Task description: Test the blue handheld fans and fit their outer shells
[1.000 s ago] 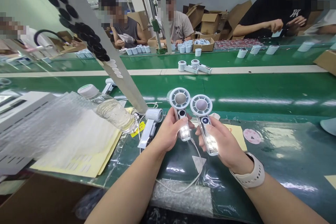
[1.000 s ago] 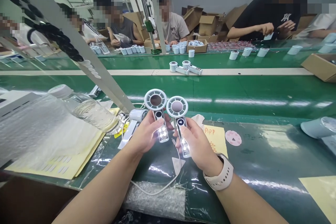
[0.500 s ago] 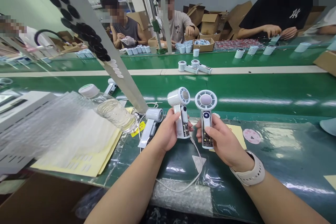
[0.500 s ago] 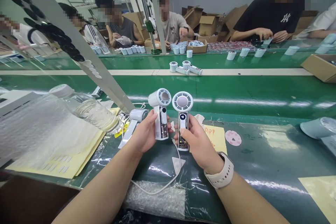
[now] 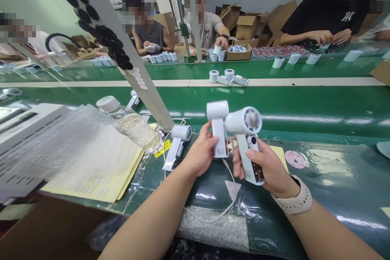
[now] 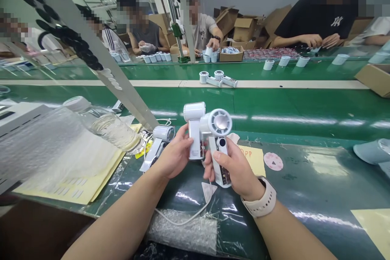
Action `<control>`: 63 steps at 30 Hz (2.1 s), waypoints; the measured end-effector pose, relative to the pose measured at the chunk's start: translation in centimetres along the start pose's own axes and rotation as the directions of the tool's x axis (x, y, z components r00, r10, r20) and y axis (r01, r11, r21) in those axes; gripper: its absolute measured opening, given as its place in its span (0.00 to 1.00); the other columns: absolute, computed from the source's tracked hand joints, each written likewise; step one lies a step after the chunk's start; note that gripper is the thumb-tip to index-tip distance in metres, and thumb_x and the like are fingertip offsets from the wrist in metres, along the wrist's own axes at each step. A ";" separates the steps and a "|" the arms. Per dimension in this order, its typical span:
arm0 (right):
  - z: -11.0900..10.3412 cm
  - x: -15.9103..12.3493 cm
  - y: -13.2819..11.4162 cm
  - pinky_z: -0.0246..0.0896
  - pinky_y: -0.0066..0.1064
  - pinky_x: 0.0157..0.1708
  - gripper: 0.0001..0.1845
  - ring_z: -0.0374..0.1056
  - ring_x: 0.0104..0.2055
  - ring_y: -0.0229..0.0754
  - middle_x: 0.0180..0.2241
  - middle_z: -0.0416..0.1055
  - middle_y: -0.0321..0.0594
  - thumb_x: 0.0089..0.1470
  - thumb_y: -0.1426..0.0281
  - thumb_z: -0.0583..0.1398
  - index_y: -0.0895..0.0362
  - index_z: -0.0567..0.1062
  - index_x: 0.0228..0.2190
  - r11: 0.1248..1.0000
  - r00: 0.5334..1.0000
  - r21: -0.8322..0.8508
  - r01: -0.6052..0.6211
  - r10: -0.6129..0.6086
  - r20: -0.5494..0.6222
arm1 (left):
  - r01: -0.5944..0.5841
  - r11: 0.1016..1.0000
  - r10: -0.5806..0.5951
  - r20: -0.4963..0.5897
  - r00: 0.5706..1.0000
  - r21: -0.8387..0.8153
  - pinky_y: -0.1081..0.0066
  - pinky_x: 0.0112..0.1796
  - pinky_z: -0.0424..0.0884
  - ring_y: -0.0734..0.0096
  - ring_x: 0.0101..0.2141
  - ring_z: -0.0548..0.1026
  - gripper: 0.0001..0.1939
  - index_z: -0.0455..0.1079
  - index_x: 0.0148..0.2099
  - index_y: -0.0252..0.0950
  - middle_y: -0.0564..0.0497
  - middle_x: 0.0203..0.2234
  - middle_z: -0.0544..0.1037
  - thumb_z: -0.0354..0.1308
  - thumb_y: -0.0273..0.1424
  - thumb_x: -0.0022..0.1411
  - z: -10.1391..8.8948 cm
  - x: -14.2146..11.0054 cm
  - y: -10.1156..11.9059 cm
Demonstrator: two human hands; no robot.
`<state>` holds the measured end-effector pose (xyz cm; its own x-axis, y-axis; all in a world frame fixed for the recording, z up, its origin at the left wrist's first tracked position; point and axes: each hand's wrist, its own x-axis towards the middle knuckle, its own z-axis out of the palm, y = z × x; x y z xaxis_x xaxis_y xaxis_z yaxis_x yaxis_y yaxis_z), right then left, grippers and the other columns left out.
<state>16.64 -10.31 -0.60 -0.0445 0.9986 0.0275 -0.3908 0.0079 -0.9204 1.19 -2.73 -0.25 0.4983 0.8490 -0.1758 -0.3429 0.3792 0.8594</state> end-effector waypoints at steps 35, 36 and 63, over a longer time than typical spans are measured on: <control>0.9 0.2 -1.2 0.66 0.31 0.26 0.15 0.65 0.25 0.39 0.24 0.73 0.41 0.52 0.57 0.62 0.57 0.79 0.27 0.918 0.986 0.371 -0.139 0.163 -0.034 | 0.023 0.999 -0.009 0.291 0.957 -0.046 0.70 0.30 0.71 0.70 0.31 0.74 0.23 0.68 0.47 0.35 0.48 0.39 0.74 0.67 0.42 0.55 -0.6 -0.5 0.7; 1.0 0.2 -1.2 0.65 0.31 0.25 0.15 0.65 0.24 0.39 0.25 0.73 0.40 0.51 0.57 0.63 0.57 0.78 0.28 0.914 0.988 0.386 -0.129 0.153 -0.034 | 0.034 0.997 -0.011 0.287 0.958 -0.075 0.69 0.30 0.72 0.68 0.32 0.75 0.22 0.69 0.48 0.35 0.47 0.39 0.75 0.65 0.42 0.56 -0.5 -0.4 0.7; 0.5 0.4 -1.5 0.73 0.36 0.33 0.14 0.76 0.36 0.45 0.35 0.81 0.41 0.61 0.65 0.57 0.51 0.77 0.47 0.935 0.934 0.352 0.030 0.100 -0.344 | -0.172 0.982 0.143 0.273 0.951 0.082 0.65 0.35 0.77 0.59 0.38 0.81 0.27 0.63 0.44 0.39 0.45 0.41 0.80 0.73 0.44 0.49 -1.0 -0.5 0.4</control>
<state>16.75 -9.90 1.00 0.2360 0.9509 -0.2002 -0.6906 0.0192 -0.7229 -0.01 -2.59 -0.33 0.6425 0.7613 0.0873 -0.3566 0.1963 0.9134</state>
